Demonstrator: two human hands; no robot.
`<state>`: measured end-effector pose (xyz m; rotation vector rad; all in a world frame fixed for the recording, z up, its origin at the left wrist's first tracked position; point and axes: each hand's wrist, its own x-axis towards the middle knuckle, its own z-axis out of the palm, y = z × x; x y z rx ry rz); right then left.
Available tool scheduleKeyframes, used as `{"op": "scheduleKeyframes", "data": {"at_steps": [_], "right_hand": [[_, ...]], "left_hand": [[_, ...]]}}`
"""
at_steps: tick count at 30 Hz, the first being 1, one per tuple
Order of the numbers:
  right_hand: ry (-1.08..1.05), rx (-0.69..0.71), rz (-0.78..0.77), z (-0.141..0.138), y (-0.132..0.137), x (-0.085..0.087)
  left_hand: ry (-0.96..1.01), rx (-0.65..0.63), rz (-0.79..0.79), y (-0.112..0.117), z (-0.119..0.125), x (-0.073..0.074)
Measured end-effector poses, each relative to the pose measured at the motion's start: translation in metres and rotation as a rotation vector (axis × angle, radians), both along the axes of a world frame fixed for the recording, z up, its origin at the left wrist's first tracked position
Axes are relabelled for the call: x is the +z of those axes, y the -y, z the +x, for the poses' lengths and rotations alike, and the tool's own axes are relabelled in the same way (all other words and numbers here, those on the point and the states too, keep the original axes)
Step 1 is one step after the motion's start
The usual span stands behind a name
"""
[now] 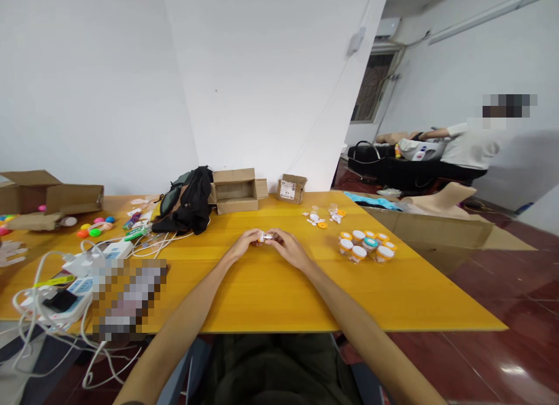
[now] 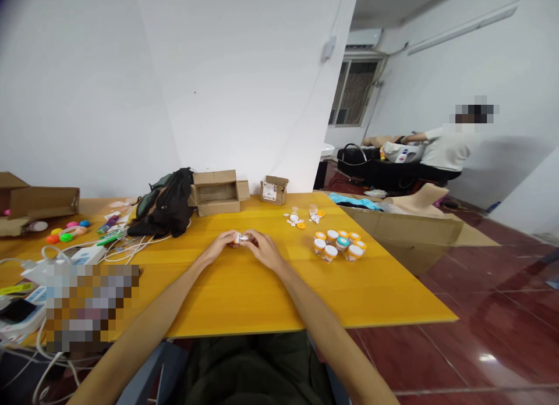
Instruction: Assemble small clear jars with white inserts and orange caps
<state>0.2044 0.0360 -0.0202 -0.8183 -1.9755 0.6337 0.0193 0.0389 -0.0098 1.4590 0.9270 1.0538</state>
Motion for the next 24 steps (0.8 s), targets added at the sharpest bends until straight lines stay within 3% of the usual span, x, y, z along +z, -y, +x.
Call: {"op": "scheduleKeyframes", "data": {"at_steps": [6, 18, 24], "right_hand": [[-0.012, 0.016, -0.021, -0.0001, -0.0003, 0.0], [0.05, 0.024, 0.242, 0.0038, 0.0025, 0.0018], [0.053, 0.002, 0.239, 0.004, 0.0029, 0.0013]], "left_hand": [[-0.007, -0.011, 0.009, -0.0008, -0.0002, -0.0005], [0.001, 0.011, -0.007, -0.0008, 0.0013, 0.0001], [-0.003, 0.015, -0.024, -0.0013, 0.0015, -0.0004]]}}
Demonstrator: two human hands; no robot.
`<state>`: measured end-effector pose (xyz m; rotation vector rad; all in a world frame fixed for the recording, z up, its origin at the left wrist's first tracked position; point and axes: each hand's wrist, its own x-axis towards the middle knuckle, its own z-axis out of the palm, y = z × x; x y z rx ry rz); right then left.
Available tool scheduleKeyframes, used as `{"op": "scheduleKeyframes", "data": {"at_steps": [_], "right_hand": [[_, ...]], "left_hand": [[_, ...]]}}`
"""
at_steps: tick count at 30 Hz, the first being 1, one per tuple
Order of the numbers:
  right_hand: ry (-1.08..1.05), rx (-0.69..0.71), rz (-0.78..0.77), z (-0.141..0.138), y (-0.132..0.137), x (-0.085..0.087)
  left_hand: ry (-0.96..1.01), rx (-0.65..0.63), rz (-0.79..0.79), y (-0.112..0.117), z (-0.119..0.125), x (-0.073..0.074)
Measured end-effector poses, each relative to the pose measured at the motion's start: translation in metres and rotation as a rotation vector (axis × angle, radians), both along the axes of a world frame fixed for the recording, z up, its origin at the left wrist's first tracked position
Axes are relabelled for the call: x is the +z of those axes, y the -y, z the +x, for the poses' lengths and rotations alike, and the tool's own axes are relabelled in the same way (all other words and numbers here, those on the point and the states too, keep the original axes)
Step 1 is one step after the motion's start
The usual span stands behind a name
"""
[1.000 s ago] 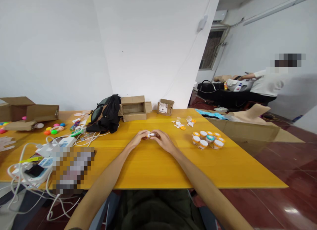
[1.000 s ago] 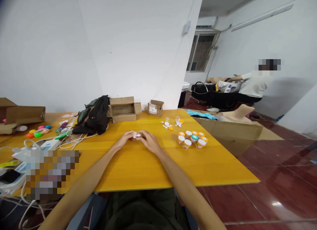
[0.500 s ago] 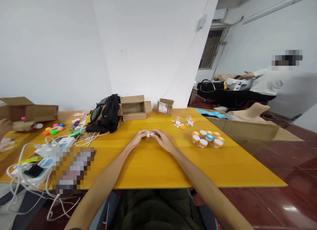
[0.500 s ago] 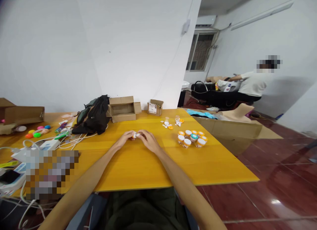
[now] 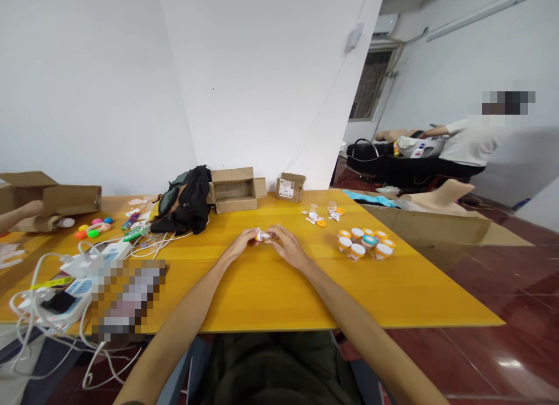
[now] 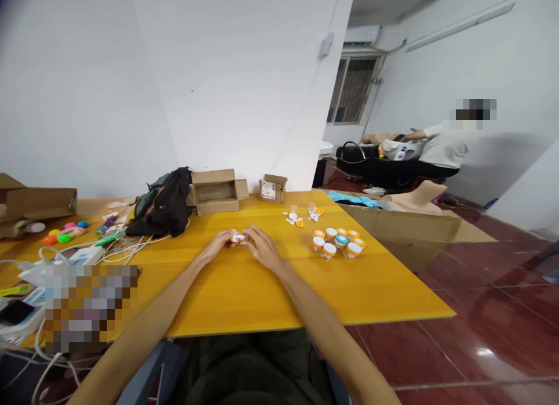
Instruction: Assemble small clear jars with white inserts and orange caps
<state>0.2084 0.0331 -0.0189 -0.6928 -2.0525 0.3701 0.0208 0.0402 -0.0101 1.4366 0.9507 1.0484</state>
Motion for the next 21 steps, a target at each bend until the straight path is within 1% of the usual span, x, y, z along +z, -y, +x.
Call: {"op": "scheduleKeyframes", "data": {"at_steps": [4, 9, 15, 19, 21], "right_hand": [[-0.02, -0.05, -0.066, -0.0007, -0.0019, -0.0027], [0.006, -0.115, -0.153, -0.0005, -0.0058, -0.0056], [0.029, -0.112, -0.191, -0.0008, -0.0066, -0.0057], [-0.028, -0.087, -0.194, -0.0033, -0.0058, -0.005], [-0.051, -0.065, -0.166, -0.0036, -0.005, -0.0042]], "left_hand": [[0.006, -0.008, 0.014, -0.0001, -0.0004, 0.0004], [0.001, -0.045, 0.032, 0.0008, -0.0001, 0.0016], [-0.011, -0.033, 0.034, 0.0014, -0.0002, 0.0014], [0.001, -0.03, 0.028, 0.001, -0.001, 0.0017], [0.004, -0.03, 0.035, 0.0007, -0.0011, 0.0016]]}}
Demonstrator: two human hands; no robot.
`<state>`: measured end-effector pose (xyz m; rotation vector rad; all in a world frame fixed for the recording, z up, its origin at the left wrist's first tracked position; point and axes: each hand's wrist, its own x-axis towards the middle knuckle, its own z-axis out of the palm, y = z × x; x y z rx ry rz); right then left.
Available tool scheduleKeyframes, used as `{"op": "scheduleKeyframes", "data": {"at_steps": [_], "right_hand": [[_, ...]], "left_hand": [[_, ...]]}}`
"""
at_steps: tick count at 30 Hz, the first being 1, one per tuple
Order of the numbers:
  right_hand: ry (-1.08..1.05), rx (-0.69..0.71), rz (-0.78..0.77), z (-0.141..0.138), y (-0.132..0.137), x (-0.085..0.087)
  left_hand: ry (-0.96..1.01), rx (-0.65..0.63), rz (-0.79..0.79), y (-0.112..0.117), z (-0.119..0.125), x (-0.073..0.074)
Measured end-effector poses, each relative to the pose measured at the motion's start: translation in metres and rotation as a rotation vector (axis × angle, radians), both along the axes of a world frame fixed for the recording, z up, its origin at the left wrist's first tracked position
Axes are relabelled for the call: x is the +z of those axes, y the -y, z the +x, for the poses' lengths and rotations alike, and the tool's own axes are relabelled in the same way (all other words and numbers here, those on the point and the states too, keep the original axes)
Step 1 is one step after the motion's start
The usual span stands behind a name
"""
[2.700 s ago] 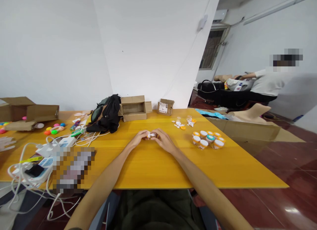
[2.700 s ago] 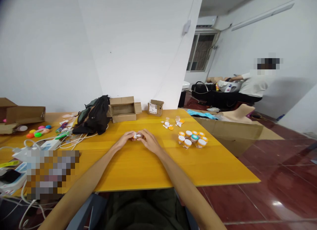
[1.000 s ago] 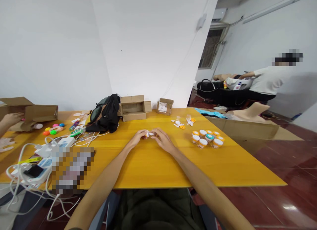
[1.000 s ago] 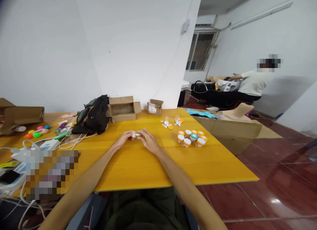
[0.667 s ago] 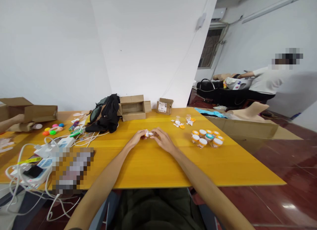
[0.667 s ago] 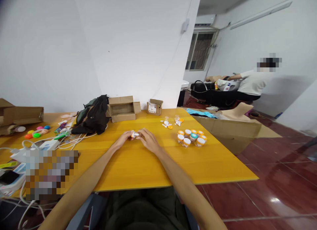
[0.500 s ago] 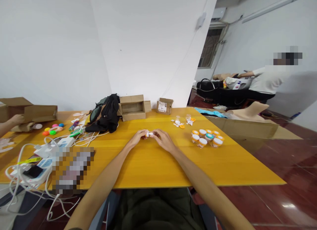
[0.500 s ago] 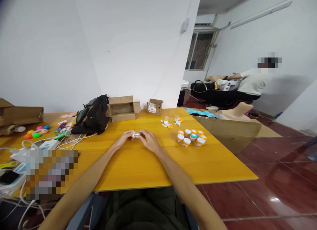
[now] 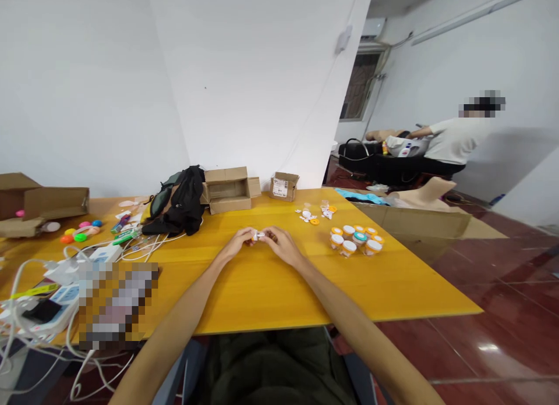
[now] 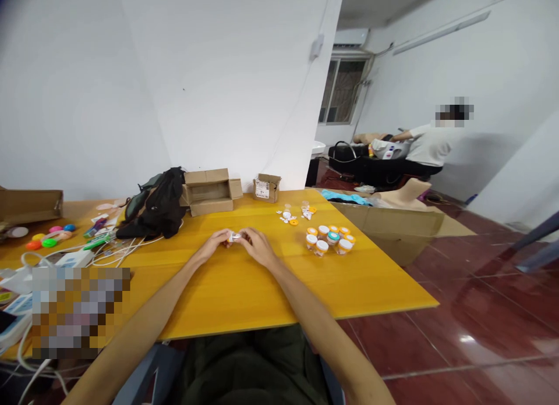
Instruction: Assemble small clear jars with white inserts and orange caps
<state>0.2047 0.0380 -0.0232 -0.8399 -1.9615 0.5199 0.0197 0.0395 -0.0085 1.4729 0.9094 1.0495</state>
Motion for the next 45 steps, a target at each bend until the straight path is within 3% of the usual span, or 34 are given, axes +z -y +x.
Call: {"op": "scheduleKeyframes", "data": {"at_steps": [9, 20, 33, 36, 41, 45], "right_hand": [[0.084, 0.036, 0.161, 0.0021, 0.0044, 0.0026], [-0.056, 0.108, -0.111, -0.0035, 0.0022, 0.0007], [0.023, 0.046, 0.15, -0.0007, 0.0025, -0.0023], [-0.017, 0.063, 0.076, -0.0017, 0.0023, -0.0007], [-0.106, 0.118, -0.187, -0.0043, 0.0012, 0.0017], [-0.139, 0.089, -0.176, -0.006, 0.0001, -0.0006]], "left_hand": [[0.0, 0.007, 0.007, -0.0027, 0.0005, -0.0037], [0.027, 0.008, 0.014, 0.0017, 0.0026, 0.0008], [0.067, -0.016, -0.011, 0.0019, 0.0012, -0.0027], [0.056, -0.01, -0.002, 0.0021, 0.0018, -0.0025], [0.024, 0.022, 0.027, 0.0014, 0.0027, -0.0016], [0.015, 0.011, 0.037, 0.0016, 0.002, -0.0018]]}}
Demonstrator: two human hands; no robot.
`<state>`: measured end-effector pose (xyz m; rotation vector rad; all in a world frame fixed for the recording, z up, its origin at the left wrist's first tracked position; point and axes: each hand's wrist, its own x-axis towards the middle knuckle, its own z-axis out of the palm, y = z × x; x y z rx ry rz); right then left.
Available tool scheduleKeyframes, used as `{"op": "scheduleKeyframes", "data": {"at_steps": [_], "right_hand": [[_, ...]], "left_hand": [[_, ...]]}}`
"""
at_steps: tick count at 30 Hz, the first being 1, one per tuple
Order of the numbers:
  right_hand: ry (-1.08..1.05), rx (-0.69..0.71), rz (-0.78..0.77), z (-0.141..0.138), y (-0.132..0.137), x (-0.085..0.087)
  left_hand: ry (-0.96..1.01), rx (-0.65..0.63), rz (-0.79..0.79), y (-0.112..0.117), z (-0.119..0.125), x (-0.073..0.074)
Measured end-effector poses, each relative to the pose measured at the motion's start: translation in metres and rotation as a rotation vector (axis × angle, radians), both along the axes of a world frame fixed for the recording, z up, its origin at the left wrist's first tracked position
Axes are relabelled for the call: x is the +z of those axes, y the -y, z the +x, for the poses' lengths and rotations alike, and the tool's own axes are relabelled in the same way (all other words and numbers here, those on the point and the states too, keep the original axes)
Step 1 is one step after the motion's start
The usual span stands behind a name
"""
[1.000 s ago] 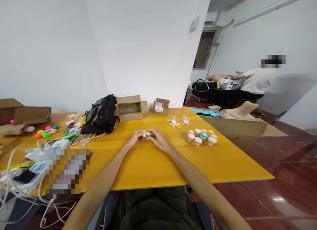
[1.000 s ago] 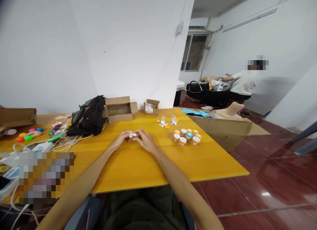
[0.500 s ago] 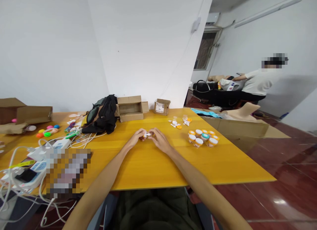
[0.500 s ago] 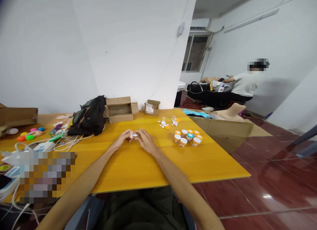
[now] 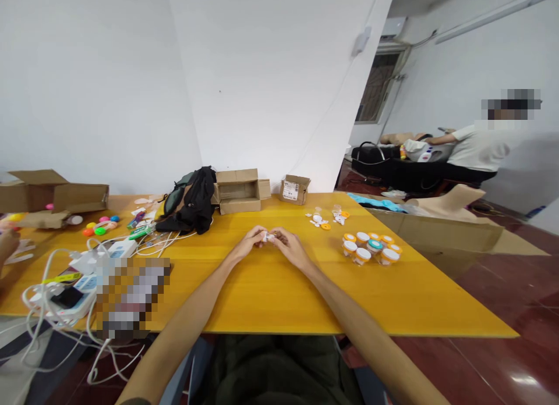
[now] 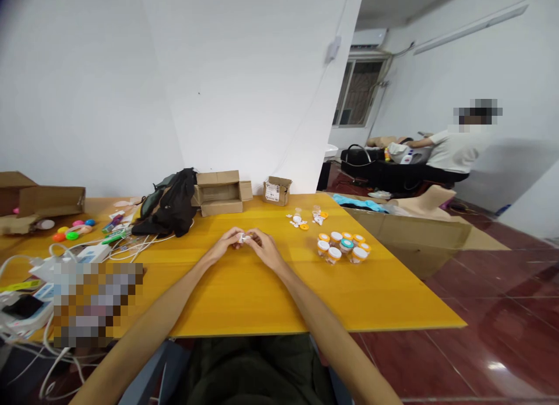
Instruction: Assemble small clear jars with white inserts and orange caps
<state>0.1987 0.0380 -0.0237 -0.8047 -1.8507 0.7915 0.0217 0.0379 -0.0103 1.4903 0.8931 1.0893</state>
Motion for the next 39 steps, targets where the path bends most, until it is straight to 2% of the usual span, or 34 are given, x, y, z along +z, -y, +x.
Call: {"op": "scheduleKeyframes", "data": {"at_steps": [10, 13, 20, 25, 29, 35, 39], "right_hand": [[0.14, -0.055, 0.343, 0.0034, 0.0027, -0.0025], [0.141, -0.052, 0.305, 0.0034, 0.0033, -0.0009], [0.045, 0.004, 0.056, 0.0012, 0.0012, -0.0013], [0.037, -0.019, 0.016, -0.0001, -0.0007, -0.0044], [0.087, -0.065, 0.063, 0.0006, -0.0006, -0.008], [0.177, -0.087, 0.269, 0.0032, 0.0023, -0.0064], [0.162, -0.079, 0.284, 0.003, 0.0046, -0.002]], "left_hand": [[0.02, -0.031, -0.002, 0.0017, 0.0004, -0.0008], [0.026, -0.021, 0.001, 0.0009, 0.0003, -0.0016], [0.004, 0.017, -0.001, 0.0033, 0.0012, -0.001], [0.011, 0.018, -0.002, 0.0044, 0.0017, 0.0007], [0.004, 0.023, -0.009, 0.0041, 0.0016, 0.001], [0.009, -0.007, -0.016, 0.0042, 0.0008, 0.001], [0.022, -0.022, -0.003, 0.0043, 0.0004, 0.0013]]}}
